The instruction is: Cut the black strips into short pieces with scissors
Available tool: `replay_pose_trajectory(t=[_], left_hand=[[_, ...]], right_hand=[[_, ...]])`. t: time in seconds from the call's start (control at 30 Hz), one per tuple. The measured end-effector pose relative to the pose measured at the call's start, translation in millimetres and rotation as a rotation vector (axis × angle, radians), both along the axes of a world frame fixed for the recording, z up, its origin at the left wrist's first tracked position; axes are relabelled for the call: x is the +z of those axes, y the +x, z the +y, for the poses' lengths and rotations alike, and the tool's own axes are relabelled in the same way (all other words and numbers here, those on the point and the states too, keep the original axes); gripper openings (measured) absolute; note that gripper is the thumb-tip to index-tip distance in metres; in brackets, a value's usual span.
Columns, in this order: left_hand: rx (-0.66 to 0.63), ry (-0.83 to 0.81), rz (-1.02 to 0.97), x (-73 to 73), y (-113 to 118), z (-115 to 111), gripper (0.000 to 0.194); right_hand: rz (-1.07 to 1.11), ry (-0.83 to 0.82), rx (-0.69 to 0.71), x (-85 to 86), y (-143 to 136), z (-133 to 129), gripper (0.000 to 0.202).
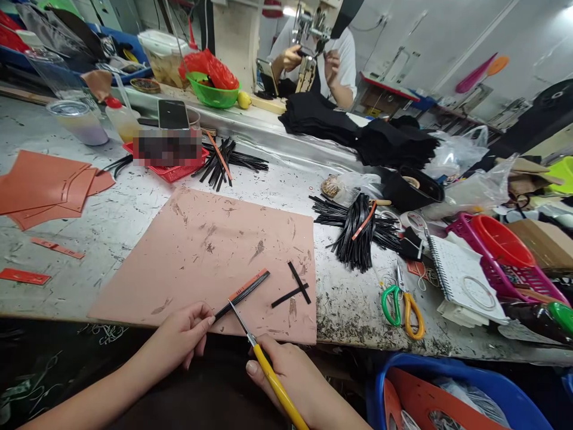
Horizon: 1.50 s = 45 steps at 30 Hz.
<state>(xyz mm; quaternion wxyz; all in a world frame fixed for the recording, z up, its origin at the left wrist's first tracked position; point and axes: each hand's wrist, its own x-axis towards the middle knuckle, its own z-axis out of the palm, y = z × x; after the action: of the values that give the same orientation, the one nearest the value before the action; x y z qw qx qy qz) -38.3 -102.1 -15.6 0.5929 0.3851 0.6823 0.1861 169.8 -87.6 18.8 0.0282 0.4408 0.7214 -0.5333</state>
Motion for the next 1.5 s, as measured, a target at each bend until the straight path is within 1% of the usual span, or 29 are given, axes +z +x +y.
replay_pose_trajectory(t=[0.2, 0.33, 0.47, 0.57, 0.7, 0.77, 0.87, 0.93, 1.0, 1.07, 1.13, 1.2, 1.27, 1.37, 1.43, 1.5], left_hand=[[0.0, 0.007, -0.001, -0.4, 0.2, -0.3, 0.015], [-0.036, 0.03, 0.019, 2.6, 3.1, -2.5, 0.016], [-0.116, 0.057, 0.017, 6.1, 14.0, 2.1, 0.015], [-0.176, 0.079, 0.025, 6.9, 25.5, 8.9, 0.014], [-0.225, 0.075, 0.045, 7.0, 36.5, 16.0, 0.015], [-0.243, 0.07, 0.062, 7.4, 38.5, 17.4, 0.016], [-0.273, 0.067, 0.07, 9.1, 38.5, 15.2, 0.016], [-0.319, 0.082, 0.028, 11.5, 38.3, 11.2, 0.016], [-0.386, 0.147, -0.007, 15.1, 38.7, 6.8, 0.016], [-0.447, 0.228, -0.007, 19.3, 38.7, 3.4, 0.016], [-0.465, 0.281, 0.004, 22.7, 36.5, 1.3, 0.016], [-0.427, 0.283, 0.015, 23.7, 30.1, 0.0, 0.016], [-0.345, 0.244, 0.032, 21.1, 19.6, -1.5, 0.019], [-0.199, 0.135, 0.039, 13.1, 2.4, -3.3, 0.028], [-0.122, 0.086, 0.037, 8.9, -4.4, -2.4, 0.032], [-0.083, 0.067, 0.042, 8.0, -5.2, 0.9, 0.032]], right_hand=[[0.036, 0.057, -0.062, -16.5, 3.7, -7.1, 0.042], [0.051, 0.052, -0.14, -22.3, 7.7, -17.3, 0.052], [0.051, 0.079, -0.25, -29.2, 19.1, -29.3, 0.061], [0.079, 0.1, -0.333, -38.5, 28.6, -38.6, 0.062], [0.133, 0.114, -0.441, -50.4, 35.9, -49.8, 0.061], [0.147, 0.113, -0.47, -52.2, 38.4, -53.1, 0.06], [0.177, 0.132, -0.484, -46.9, 40.6, -52.3, 0.055], [0.232, 0.136, -0.491, -39.6, 38.3, -48.0, 0.047], [0.297, 0.114, -0.518, -32.0, 31.1, -41.3, 0.041], [0.348, 0.121, -0.579, -25.9, 20.2, -32.7, 0.041], [0.384, 0.168, -0.628, -21.4, 8.9, -21.3, 0.039], [0.384, 0.238, -0.603, -17.2, 0.6, -5.6, 0.036], [0.32, 0.328, -0.523, -12.0, -3.9, 14.8, 0.037], [0.087, 0.443, -0.398, -3.0, -9.0, 49.0, 0.042], [-0.047, 0.467, -0.345, 1.3, -14.4, 68.4, 0.044], [-0.115, 0.475, -0.323, 2.5, -20.4, 81.8, 0.043]])
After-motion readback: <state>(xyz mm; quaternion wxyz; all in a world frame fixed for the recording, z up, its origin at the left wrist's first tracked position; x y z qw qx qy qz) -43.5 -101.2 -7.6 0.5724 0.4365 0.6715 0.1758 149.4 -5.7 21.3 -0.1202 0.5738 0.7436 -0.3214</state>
